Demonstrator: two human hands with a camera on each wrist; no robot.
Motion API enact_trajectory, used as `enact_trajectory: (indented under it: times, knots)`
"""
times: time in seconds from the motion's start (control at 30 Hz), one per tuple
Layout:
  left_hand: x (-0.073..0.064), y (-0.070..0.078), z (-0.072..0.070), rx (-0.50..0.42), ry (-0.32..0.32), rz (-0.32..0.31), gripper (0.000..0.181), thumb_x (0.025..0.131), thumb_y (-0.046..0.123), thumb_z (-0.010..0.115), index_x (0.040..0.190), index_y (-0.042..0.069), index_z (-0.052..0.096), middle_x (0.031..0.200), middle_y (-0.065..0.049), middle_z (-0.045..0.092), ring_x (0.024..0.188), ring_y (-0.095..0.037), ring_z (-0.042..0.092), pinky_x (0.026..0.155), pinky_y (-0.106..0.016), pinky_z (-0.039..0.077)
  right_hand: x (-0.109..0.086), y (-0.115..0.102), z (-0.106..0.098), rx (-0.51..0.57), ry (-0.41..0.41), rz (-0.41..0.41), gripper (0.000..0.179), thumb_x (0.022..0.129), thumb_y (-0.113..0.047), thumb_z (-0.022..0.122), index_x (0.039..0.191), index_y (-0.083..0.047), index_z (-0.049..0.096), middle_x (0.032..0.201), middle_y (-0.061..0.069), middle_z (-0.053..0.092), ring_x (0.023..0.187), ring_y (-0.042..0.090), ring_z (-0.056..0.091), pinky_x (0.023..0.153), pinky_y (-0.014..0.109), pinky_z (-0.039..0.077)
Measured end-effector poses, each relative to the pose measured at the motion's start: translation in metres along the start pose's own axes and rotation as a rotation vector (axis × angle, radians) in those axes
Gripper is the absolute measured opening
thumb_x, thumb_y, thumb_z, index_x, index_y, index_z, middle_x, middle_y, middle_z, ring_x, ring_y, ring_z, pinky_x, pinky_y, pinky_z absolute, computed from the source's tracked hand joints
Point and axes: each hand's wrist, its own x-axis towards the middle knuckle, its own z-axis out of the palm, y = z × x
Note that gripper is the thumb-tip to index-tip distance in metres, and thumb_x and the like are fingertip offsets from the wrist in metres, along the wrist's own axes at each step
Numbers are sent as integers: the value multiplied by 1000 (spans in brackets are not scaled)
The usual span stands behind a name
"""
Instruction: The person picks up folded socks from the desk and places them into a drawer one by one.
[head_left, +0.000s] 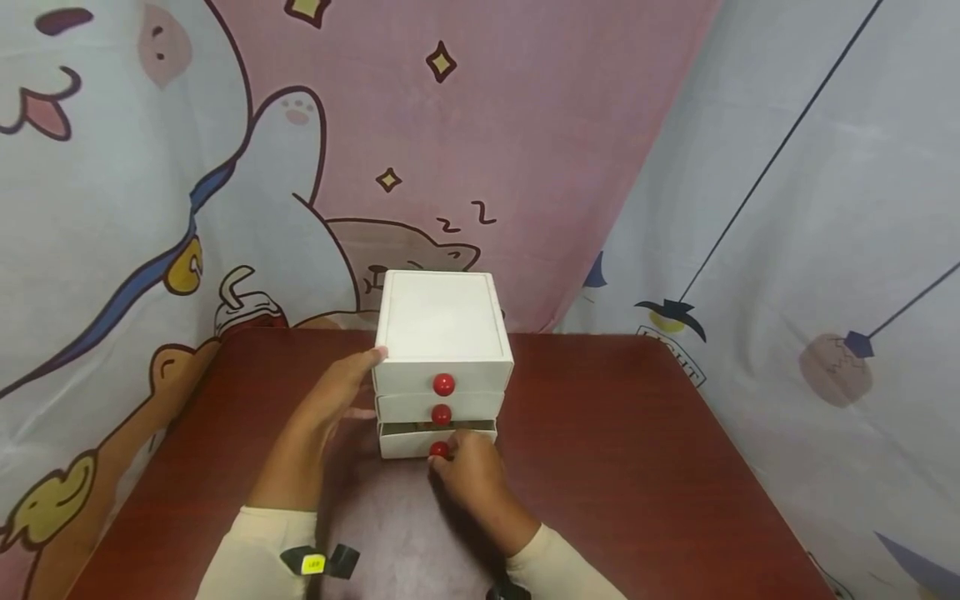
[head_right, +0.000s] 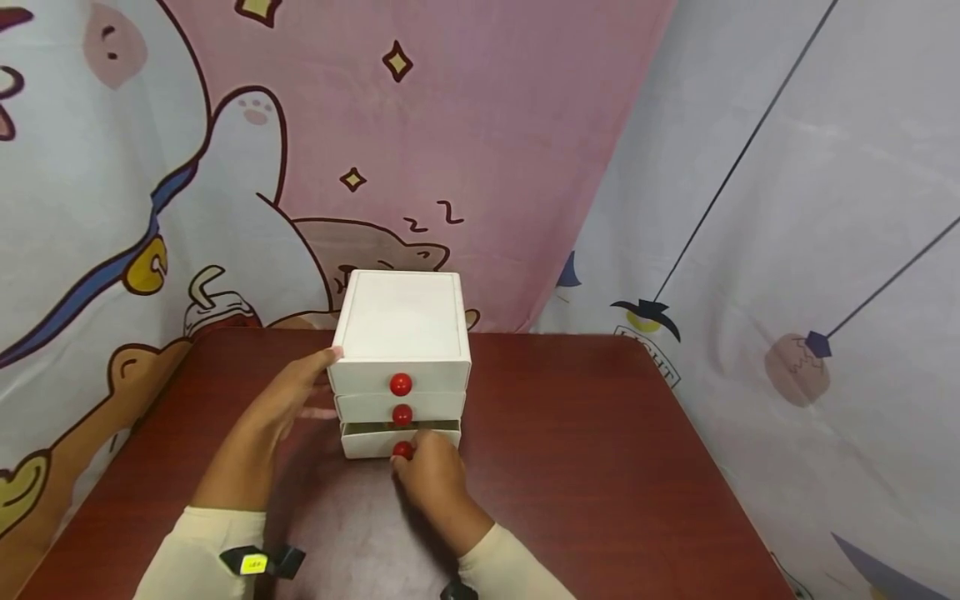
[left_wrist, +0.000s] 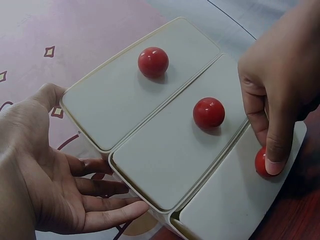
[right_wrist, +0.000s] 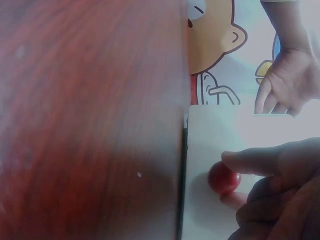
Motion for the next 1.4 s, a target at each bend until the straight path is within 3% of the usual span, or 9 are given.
enact_trajectory:
  times: [0.3, 0.43, 0.7, 1.07, 1.2, 1.4]
  knots:
    - [2, -1, 1, -10, 5, -13, 80, 110, 54, 49, 166, -2, 36, 173, -27, 36, 159, -49, 40, 108, -66, 59, 8, 0, 2, 91, 5, 20, 33, 80, -21, 94, 66, -16, 64, 62, -6, 58, 60, 10, 48, 51, 28, 39]
    - [2, -1, 1, -4, 8, -21, 80, 110, 54, 50, 167, -1, 35, 176, -25, 30, 160, -49, 37, 108, -66, 60, 11, -1, 3, 98, 1, 40, 29, 80, -20, 93, 69, -15, 67, 65, -5, 61, 63, 11, 51, 54, 28, 41]
    - [3, -1, 2, 7, 14, -27, 79, 111, 53, 49, 166, -2, 36, 173, -27, 35, 159, -49, 40, 109, -66, 59, 13, 0, 4, 88, 17, 41, 23, 79, -19, 95, 78, -10, 73, 75, 2, 71, 69, 17, 63, 60, 34, 51]
    - [4, -1, 0, 39, 25, -7, 78, 111, 49, 52, 165, -5, 38, 172, -29, 37, 158, -51, 42, 107, -63, 61, 14, 0, 7, 73, 24, 68, 27, 79, -21, 95, 75, -15, 69, 73, -2, 67, 68, 15, 60, 57, 34, 48]
    - [6, 5, -3, 78, 43, 15, 74, 109, 47, 53, 159, -6, 47, 167, -29, 45, 150, -49, 52, 100, -59, 65, 15, 0, 7, 75, 22, 58, 29, 80, -21, 94, 73, -16, 67, 70, -2, 63, 66, 15, 58, 56, 33, 46]
    - [8, 17, -7, 158, 73, 48, 62, 105, 43, 55, 138, -8, 66, 140, -26, 70, 125, -32, 70, 97, -57, 67, 17, 9, 19, 56, 79, 15, 28, 81, -27, 93, 75, -20, 67, 71, -5, 62, 65, 15, 58, 54, 41, 45]
